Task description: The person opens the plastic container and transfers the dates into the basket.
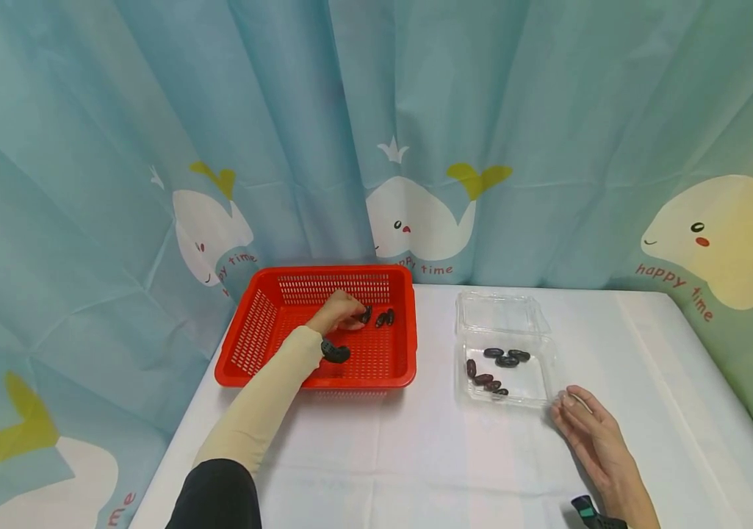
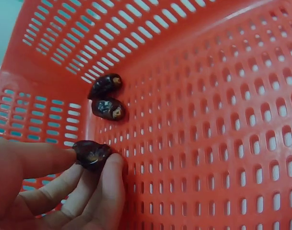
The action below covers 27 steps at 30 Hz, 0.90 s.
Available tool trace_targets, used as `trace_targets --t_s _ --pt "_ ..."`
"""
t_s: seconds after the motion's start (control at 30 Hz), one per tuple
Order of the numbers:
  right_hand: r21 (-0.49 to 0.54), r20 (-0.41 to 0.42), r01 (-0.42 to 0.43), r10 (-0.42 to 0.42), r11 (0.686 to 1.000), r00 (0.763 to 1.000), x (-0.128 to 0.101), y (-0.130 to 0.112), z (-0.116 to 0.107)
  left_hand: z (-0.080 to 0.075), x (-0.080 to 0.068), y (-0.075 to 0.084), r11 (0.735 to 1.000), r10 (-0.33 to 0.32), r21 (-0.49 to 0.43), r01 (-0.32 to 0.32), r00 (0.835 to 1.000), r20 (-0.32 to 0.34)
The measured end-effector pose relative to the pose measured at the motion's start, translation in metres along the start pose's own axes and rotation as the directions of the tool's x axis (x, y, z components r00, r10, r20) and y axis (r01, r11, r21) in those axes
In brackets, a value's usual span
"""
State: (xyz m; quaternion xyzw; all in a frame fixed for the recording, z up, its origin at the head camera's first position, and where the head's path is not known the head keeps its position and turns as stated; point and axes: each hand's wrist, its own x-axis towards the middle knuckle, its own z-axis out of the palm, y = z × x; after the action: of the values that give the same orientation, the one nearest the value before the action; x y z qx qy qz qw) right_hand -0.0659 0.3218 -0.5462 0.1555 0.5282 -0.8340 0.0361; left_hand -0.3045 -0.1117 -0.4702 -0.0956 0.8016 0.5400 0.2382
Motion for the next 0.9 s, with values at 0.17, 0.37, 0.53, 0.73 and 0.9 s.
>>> trace_targets --t_s 0.17,0.37,0.53,0.73,0.9 --pt "0.001 0.001 -0.001 0.001 1.0 1.0 0.0006 0.0003 -0.001 0.0009 -0.0038 0.0008 0.999 0.025 0.037 -0.024 0.999 -0.02" --pt "-0.002 0.002 -0.001 0.001 1.0 1.0 0.001 0.0003 -0.0007 -0.0002 -0.0058 0.0019 0.995 0.036 0.092 -0.033 0.999 -0.024" --pt "-0.017 -0.006 0.001 -0.001 1.0 1.0 0.0007 0.0002 -0.0005 0.0 -0.0048 0.0013 0.991 0.054 0.127 -0.051 0.998 -0.019" --pt "-0.025 -0.011 0.001 -0.002 1.0 1.0 0.0006 0.0003 -0.0007 0.0015 -0.0008 -0.0003 0.978 0.084 0.198 -0.071 0.995 -0.057" --pt "-0.015 -0.008 0.003 -0.003 1.0 1.0 0.0004 0.0003 -0.0006 0.0019 0.002 -0.0017 0.958 0.102 0.274 -0.08 0.993 -0.067"
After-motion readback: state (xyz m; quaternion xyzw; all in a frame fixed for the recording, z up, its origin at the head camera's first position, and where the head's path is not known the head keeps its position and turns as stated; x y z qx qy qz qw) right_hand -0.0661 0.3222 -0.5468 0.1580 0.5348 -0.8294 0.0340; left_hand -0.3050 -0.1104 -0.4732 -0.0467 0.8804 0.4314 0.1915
